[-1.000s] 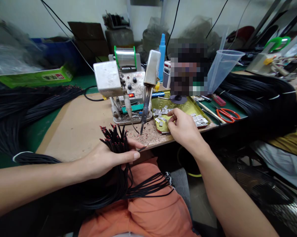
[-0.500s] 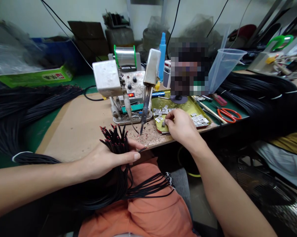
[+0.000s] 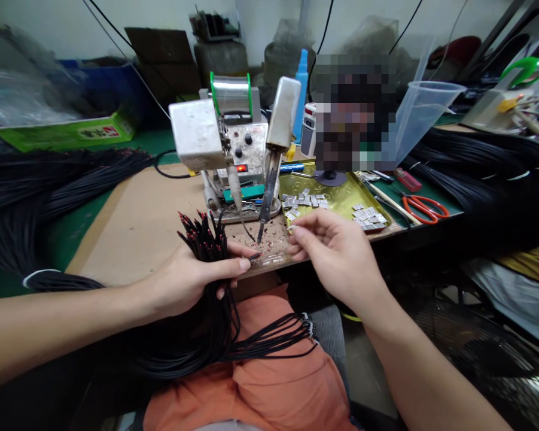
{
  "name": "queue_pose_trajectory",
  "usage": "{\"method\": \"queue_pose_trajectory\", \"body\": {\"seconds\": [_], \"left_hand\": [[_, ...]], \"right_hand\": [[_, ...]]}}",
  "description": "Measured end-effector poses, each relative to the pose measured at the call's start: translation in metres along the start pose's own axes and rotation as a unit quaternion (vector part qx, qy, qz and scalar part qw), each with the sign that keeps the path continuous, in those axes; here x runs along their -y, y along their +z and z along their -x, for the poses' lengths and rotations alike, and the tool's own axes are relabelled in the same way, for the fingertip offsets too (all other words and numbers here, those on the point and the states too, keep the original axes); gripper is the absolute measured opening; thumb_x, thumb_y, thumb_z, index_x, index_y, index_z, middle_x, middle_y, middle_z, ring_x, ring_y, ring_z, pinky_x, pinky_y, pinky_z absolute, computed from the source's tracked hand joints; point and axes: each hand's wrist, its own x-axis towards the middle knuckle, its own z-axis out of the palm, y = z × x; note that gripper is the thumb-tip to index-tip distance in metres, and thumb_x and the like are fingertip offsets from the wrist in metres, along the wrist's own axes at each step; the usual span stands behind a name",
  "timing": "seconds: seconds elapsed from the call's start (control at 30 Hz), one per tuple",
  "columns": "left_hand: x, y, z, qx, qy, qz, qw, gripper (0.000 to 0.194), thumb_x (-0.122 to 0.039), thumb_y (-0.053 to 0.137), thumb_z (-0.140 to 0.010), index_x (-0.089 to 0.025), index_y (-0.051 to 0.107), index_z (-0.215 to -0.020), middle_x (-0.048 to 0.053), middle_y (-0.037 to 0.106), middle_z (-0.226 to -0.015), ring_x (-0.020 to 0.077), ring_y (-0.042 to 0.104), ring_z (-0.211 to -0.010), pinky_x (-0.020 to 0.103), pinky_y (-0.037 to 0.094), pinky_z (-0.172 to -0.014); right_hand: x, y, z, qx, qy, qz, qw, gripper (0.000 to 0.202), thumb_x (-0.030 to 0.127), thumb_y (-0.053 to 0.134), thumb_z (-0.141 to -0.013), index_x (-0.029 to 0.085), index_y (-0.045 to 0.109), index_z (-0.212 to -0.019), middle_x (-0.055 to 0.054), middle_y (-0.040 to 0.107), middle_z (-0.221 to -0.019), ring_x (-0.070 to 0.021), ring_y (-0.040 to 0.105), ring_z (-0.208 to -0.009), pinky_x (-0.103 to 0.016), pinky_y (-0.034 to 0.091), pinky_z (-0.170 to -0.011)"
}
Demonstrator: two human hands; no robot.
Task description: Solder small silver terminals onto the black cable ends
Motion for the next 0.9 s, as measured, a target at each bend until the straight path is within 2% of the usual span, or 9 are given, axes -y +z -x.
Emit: {"method": "queue_pose_trajectory", "body": {"seconds": [0.1,0.17,0.3,0.53,0.9], "left_hand": [[0.001,-0.001,-0.004,-0.002,-0.003,0.041,0.999,0.022,-0.020,0.078,-0.071,-0.012,0.077,-0.091,0.000,0.062,-0.060,0.0102,0.055,-0.052,0.017,0.042,-0.041],[0.002,-0.001,-0.005,-0.008,-0.008,0.057,0.998,0.019,-0.018,0.077,-0.072,-0.012,0.076,-0.090,0.000,0.062,-0.059,0.0095,0.054,-0.052,0.016,0.040,-0.040],[0.002,-0.002,-0.006,-0.016,-0.015,0.071,0.997,0.019,-0.016,0.075,-0.072,-0.011,0.075,-0.090,0.000,0.063,-0.058,0.0089,0.054,-0.051,0.016,0.040,-0.039],[0.001,-0.003,-0.006,-0.020,-0.016,0.081,0.996,0.020,-0.016,0.076,-0.070,-0.011,0.074,-0.090,0.000,0.062,-0.058,0.0098,0.055,-0.051,0.017,0.040,-0.039],[-0.001,-0.003,-0.006,-0.032,-0.030,0.090,0.995,0.022,-0.018,0.078,-0.068,-0.012,0.075,-0.088,0.000,0.062,-0.059,0.0099,0.055,-0.050,0.018,0.039,-0.039]], "right_hand": [[-0.001,0.017,0.009,0.065,0.059,-0.089,0.992,0.021,0.031,0.083,-0.077,0.018,0.072,-0.088,-0.005,0.075,-0.080,-0.0187,0.074,-0.070,-0.031,0.064,-0.070],[-0.006,0.026,0.011,0.065,0.079,-0.139,0.985,0.022,0.029,0.083,-0.077,0.017,0.071,-0.090,-0.005,0.076,-0.083,-0.0182,0.076,-0.072,-0.030,0.065,-0.074],[-0.017,0.036,0.012,0.041,0.067,-0.204,0.976,0.027,0.024,0.082,-0.079,0.019,0.065,-0.100,-0.001,0.074,-0.081,-0.0171,0.076,-0.071,-0.030,0.065,-0.074],[-0.018,0.041,0.015,0.037,0.054,-0.209,0.976,0.024,0.024,0.080,-0.081,0.018,0.063,-0.097,-0.003,0.076,-0.080,-0.0202,0.077,-0.073,-0.035,0.066,-0.076],[-0.015,0.042,0.015,0.026,0.039,-0.200,0.979,0.021,0.026,0.080,-0.082,0.019,0.065,-0.096,-0.003,0.078,-0.081,-0.0208,0.078,-0.074,-0.036,0.066,-0.077]]}}
